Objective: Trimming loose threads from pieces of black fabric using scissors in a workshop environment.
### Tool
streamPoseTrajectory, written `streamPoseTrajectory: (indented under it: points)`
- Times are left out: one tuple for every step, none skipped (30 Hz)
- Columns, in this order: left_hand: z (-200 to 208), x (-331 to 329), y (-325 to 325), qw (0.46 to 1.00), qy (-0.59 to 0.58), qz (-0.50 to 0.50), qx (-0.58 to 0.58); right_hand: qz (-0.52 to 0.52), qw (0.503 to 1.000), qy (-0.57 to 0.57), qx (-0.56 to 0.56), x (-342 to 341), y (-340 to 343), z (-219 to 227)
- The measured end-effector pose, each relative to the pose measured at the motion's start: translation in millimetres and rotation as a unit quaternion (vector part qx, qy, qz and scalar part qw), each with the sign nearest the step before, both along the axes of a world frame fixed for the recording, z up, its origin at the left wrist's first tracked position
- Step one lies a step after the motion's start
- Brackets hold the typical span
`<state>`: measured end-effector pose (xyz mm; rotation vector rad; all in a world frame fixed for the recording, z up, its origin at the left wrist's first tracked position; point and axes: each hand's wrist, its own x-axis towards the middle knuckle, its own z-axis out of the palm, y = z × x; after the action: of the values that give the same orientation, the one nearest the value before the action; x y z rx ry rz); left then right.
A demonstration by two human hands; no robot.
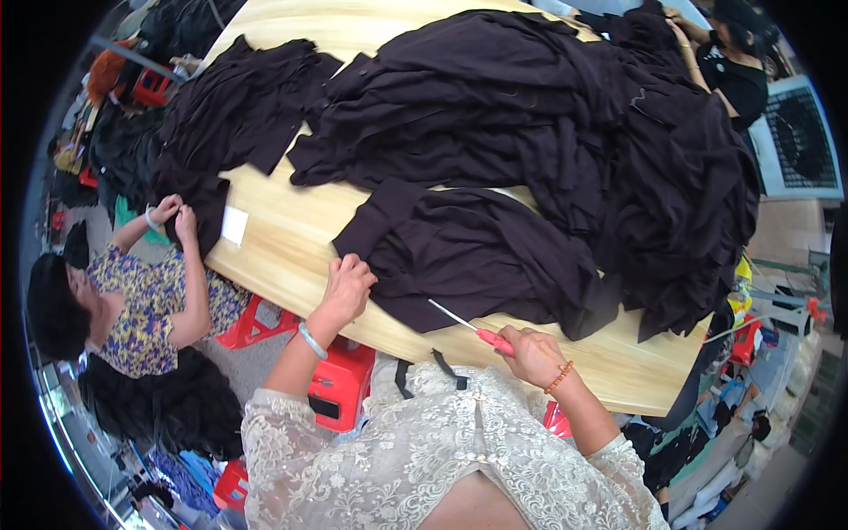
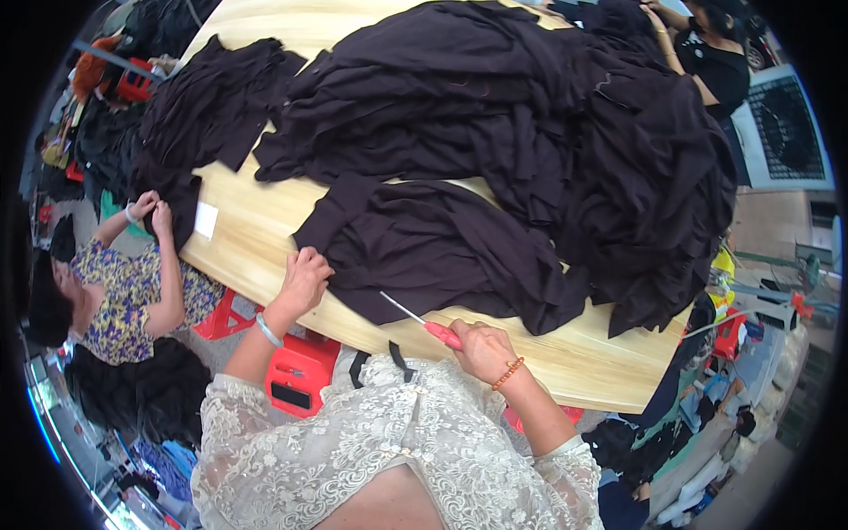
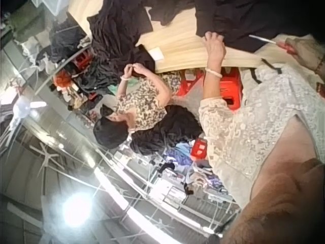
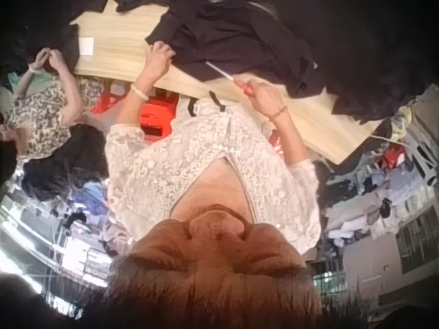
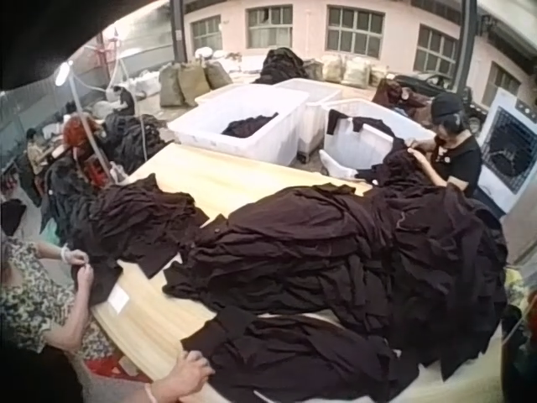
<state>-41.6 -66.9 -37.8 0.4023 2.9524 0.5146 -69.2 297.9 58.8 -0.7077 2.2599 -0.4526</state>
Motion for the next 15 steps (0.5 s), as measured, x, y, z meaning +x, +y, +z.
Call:
streamPoseTrajectory:
  points:
    - [-0.8,-1.9,-6.9,1.000,-0.010,0.008,-0.008,-0.003,1.000,-0.002,-0.001,-0.3,-0.1,-0.7]
    - [0.1,-1.9,-12.6,0.999,-0.038,0.021,-0.012,-0.005,1.000,-0.003,-0.001,-0.9,-1.7,-0.6]
    - [-0.1,-2.9,-15.7,0.997,-0.066,0.030,-0.013,-0.007,1.000,-0.002,-0.009,-1.3,-3.4,1.5]
    - [2.2,-3.9,-18.5,0.997,-0.077,0.026,-0.002,-0.004,1.000,-0.004,-0.012,-1.6,-6.2,1.9]
    - [2.3,-2.1,-21.6,0.996,-0.079,0.030,-0.005,-0.007,1.000,-0.001,-0.012,-2.2,-9.2,1.9]
    - [1.3,-0.5,-22.9,0.987,-0.113,0.050,0.104,-0.010,1.000,0.002,-0.010,-3.2,-10.7,2.9]
    - [-0.1,1.6,-23.6,0.964,-0.144,0.069,0.212,-0.008,1.000,0.002,-0.011,-4.6,-13.0,4.2]
    - [-3.9,5.2,-23.3,0.961,-0.112,0.049,0.249,-0.007,1.000,0.005,-0.023,-6.3,-16.2,5.3]
    - [-1.3,5.5,-19.3,0.961,-0.113,0.047,0.250,-0.010,0.999,0.007,-0.033,-6.9,-18.2,5.9]
    - [2.4,5.7,-14.1,0.937,-0.180,0.094,0.283,-0.011,0.999,0.006,-0.031,-7.0,-19.6,4.9]
    - [4.5,6.9,-10.3,0.907,-0.246,0.139,0.313,-0.009,0.999,0.010,-0.038,-7.0,-20.9,3.0]
    - [1.6,10.5,-8.2,0.890,-0.258,0.156,0.343,-0.004,0.999,0.012,-0.046,-7.2,-23.6,1.6]
    - [-0.1,14.2,-7.3,0.889,-0.260,0.157,0.343,-0.003,0.999,0.010,-0.047,-7.9,-27.1,2.2]
    - [-2.3,17.6,-5.3,0.869,-0.273,0.179,0.371,0.010,0.999,0.010,-0.048,-8.6,-30.9,4.3]
    - [-2.2,18.7,-2.0,0.847,-0.286,0.200,0.401,0.024,0.999,0.010,-0.046,-9.2,-33.9,7.6]
